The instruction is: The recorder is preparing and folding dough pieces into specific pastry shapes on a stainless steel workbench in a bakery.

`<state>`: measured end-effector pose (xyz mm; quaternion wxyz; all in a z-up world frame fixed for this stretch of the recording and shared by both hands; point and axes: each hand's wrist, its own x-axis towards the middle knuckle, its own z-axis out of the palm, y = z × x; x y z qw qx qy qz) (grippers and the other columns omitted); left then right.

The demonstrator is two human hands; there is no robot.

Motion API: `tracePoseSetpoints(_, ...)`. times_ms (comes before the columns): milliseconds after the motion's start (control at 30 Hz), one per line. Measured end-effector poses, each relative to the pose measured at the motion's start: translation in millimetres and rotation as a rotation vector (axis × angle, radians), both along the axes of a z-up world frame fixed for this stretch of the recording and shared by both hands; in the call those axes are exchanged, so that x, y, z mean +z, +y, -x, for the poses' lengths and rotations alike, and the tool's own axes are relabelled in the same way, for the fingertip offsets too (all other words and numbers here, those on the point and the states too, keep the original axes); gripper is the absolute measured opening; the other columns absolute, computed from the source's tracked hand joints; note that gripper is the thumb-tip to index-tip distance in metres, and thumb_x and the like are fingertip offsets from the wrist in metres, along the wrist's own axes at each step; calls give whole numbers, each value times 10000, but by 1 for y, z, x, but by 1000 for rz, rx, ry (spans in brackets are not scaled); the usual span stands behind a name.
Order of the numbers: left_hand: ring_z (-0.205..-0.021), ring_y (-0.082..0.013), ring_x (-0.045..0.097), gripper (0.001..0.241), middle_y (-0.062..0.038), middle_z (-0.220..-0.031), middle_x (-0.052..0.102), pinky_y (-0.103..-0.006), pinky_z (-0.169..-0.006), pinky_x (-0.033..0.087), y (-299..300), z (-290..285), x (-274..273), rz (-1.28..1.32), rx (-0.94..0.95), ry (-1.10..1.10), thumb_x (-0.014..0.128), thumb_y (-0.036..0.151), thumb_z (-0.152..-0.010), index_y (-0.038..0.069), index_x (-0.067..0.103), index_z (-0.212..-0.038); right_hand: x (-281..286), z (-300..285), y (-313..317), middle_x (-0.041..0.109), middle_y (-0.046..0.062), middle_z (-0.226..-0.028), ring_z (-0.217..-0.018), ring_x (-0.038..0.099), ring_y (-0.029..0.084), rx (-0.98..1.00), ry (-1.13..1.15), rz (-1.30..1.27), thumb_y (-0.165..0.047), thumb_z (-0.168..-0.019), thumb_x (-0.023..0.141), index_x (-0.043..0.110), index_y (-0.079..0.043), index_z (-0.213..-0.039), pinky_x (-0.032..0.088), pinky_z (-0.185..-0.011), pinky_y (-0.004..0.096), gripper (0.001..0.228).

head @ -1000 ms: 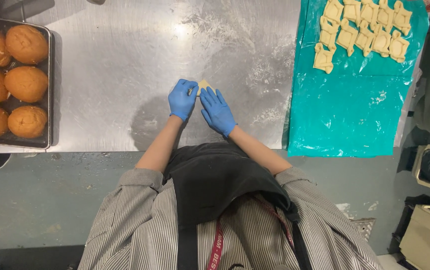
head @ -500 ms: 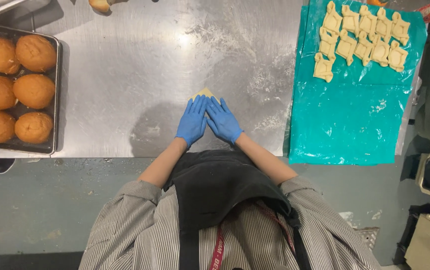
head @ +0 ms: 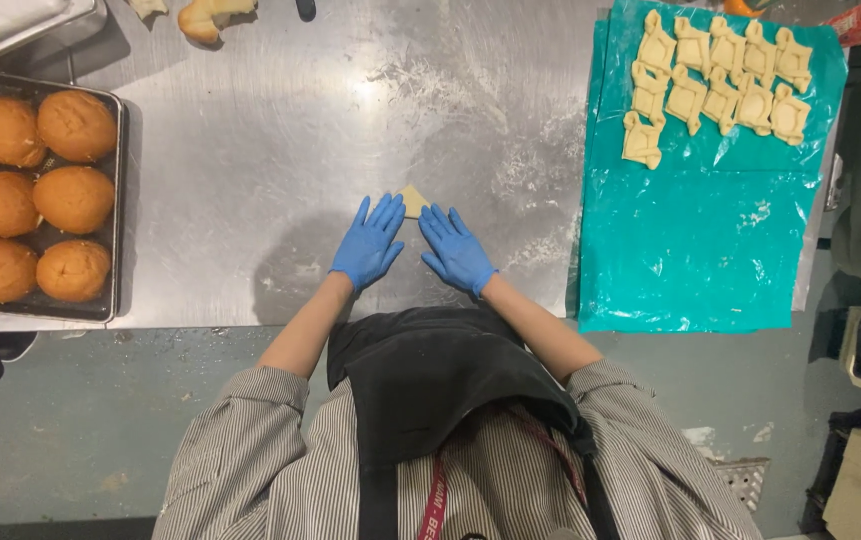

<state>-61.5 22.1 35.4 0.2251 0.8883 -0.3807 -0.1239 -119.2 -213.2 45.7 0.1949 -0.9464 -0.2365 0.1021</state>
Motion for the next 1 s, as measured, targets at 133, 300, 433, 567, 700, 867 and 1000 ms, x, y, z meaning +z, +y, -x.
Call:
tracePoseSetpoints(133,-1458,-359,430,587,-206,-1554,482,-509,-1270,240,-15,-2,-9,281,328,59,615,224,-984,-26,480,-1498,-16,0,-5,423,218,-1605,-1537,338,365,-94,-38,-152,-289,-1006,595,466,24,-1502,227,-1279,533,600)
tracePoseSetpoints(300,-1213,-350,556,414,-150,-1261,642,-495,-1081,389,-48,-27,16,169,519,160,758,201,-865,48,667,-1238,-6,-22,1,544,178,-1517,-1439,467,350,-439,-34,-312,-253,-953,678,562,-22,-1436,343,-1219,485,548)
tracePoseSetpoints(433,-981,-289,708,326,-115,-1044,743,-390,-895,569,-51,-38,-24,284,581,442,793,151,-831,71,707,-1135,12,-47,5,584,219,-1438,-1369,490,427,-410,-127,-306,-260,-824,804,619,6,-1336,382,-1126,472,606)
tracePoseSetpoints(567,-896,-228,739,399,-81,-953,770,-332,-822,583,-41,-53,-16,619,538,686,844,204,-815,96,708,-1174,-49,-58,-9,698,170,-1308,-1229,631,327,-527,156,-551,-260,-854,823,687,-2,-1277,500,-1052,400,514)
tracePoseSetpoints(700,-829,-248,643,464,-106,-951,698,-382,-760,521,-40,-61,3,658,783,156,842,208,-817,37,662,-1209,-53,-116,-26,746,163,-1167,-989,709,182,-807,557,-956,-205,-909,786,684,50,-1270,581,-876,333,454)
tracePoseSetpoints(867,-833,-255,629,349,-96,-934,668,-420,-808,460,-35,-63,-15,373,802,-91,790,269,-906,50,672,-1150,-40,-275,-59,704,143,-1126,-882,703,218,-1017,478,-1247,-155,-869,746,596,38,-1303,595,-696,394,498)
tracePoseSetpoints(1000,-886,-278,619,372,-94,-930,662,-434,-822,443,-38,-65,-19,228,736,-130,759,324,-911,64,675,-1164,-42,-430,-98,729,126,-1186,-1005,717,180,-960,160,-1268,-208,-933,733,624,10,-1326,600,-849,318,462)
